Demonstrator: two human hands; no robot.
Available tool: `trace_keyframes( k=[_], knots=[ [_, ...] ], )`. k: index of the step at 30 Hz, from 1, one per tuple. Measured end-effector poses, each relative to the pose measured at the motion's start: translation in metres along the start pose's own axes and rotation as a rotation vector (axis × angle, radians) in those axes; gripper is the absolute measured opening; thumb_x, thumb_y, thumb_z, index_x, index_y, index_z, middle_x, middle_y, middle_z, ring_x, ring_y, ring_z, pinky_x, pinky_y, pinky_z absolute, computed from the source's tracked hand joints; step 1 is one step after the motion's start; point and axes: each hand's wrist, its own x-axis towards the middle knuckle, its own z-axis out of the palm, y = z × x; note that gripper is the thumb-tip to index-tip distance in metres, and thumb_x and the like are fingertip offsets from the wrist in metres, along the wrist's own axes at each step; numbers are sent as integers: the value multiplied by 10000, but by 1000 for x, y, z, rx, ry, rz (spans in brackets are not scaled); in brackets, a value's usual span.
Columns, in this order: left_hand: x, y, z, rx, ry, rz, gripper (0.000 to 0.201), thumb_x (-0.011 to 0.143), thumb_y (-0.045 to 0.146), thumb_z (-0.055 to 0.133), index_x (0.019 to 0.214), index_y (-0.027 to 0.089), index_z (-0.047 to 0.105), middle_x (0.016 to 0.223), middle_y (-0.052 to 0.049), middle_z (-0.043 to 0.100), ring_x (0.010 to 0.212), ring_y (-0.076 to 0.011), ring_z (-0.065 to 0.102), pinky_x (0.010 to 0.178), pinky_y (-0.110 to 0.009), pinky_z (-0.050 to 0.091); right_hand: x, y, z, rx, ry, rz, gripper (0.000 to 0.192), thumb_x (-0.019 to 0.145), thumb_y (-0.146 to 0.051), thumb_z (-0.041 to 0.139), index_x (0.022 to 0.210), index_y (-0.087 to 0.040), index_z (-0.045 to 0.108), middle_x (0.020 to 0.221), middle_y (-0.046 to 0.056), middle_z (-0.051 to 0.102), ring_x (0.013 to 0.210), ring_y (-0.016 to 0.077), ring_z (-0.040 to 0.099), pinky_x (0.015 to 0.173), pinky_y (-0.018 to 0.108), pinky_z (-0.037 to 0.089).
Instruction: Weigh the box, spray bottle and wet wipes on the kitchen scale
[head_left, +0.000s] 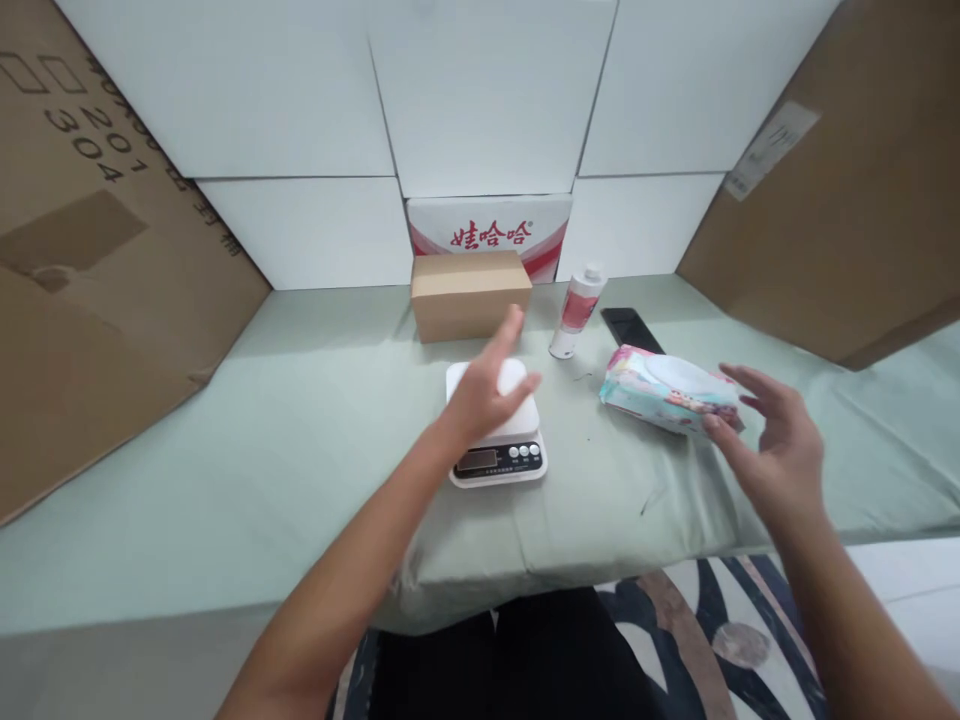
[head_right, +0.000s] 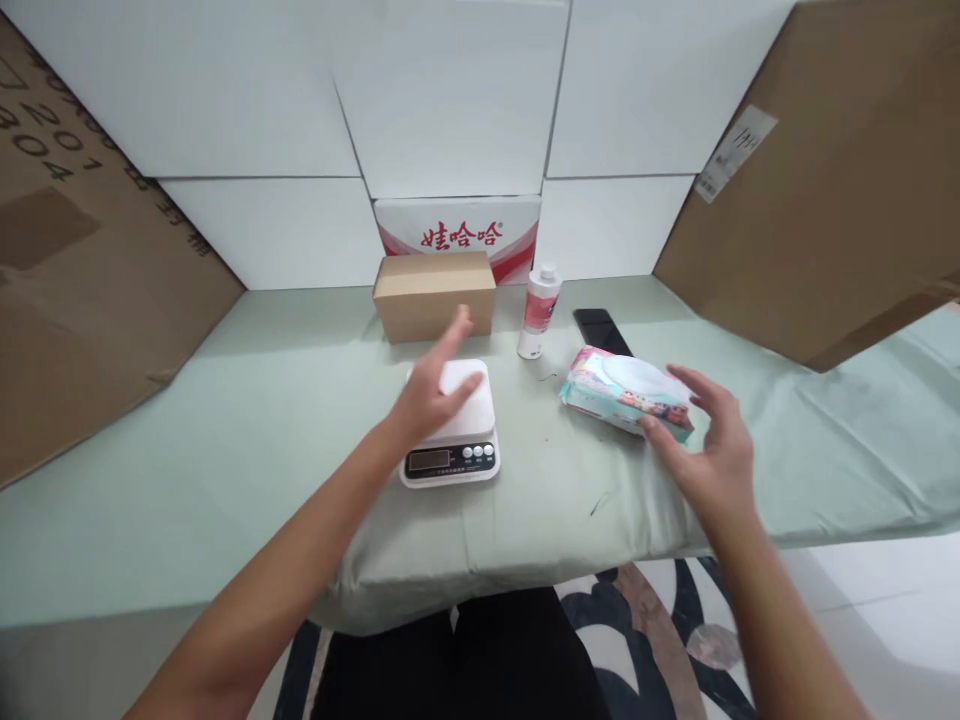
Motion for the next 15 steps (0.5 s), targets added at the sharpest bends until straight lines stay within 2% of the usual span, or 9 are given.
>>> trace_keyframes(
  k=[2,4,7,9,11,12,13,15],
  knots=[
    [23,17,35,-23,-278,-23,924,954,551,632,1710,327,151,1803,-93,149,1649,-324,278,1315,-515,344,6,44,-27,-182,-48,6,822,674,-735,878,1409,-450,646,1415,181,646,1340,498,562,976,774,519],
    [53,20,70,3,-510,-53,1110,854,498,749,1718,271,90,1807,-139,25,1667,-373,198,1278,-549,381,17,84,-37,-189,-150,-8,987,546,-723,949,1428,-414,631,1343,195,669,1218,514,632,880,764,568],
    [94,4,116,80,-724,-130,1372,669,395,867,1714,198,0,1791,-215,-97,1668,-435,142,1254,-602,377,33,122,-30,-89,-259,-3,1092,538,-614,1004,1505,-392,549,1368,167,662,1159,460,699,932,672,616],
    [110,-10,138,95,-788,-160,1425,607,334,874,1710,166,-14,1791,-255,7,1658,-431,192,1258,-588,373,37,128,-20,-76,-283,27,1106,582,-597,989,1545,-350,505,1419,171,639,1247,451,676,1003,635,600],
    [113,-18,147,65,-789,-151,1375,610,302,848,1711,151,39,1750,-261,223,1620,-407,307,1254,-552,389,36,120,-12,-54,-271,54,1075,622,-601,961,1542,-285,505,1445,179,620,1289,440,656,1030,621,586],
    [111,-19,146,45,-771,-140,1334,620,293,836,1711,151,83,1707,-251,322,1586,-397,370,1245,-541,405,34,113,-10,-29,-260,58,1043,641,-596,950,1527,-257,517,1440,178,619,1279,422,661,1028,601,590],
    [106,-17,140,27,-744,-126,1294,630,291,832,1710,160,130,1662,-237,397,1549,-391,422,1234,-536,422,32,103,-8,4,-245,53,1007,654,-584,946,1507,-241,534,1428,174,623,1261,400,670,1026,572,597],
    [89,-6,117,-1,-670,-79,1228,646,314,856,1699,202,233,1607,-207,473,1502,-390,470,1227,-544,433,27,80,-3,66,-215,14,969,666,-563,948,1488,-238,552,1422,167,622,1266,371,665,1050,525,591]
  ],
)
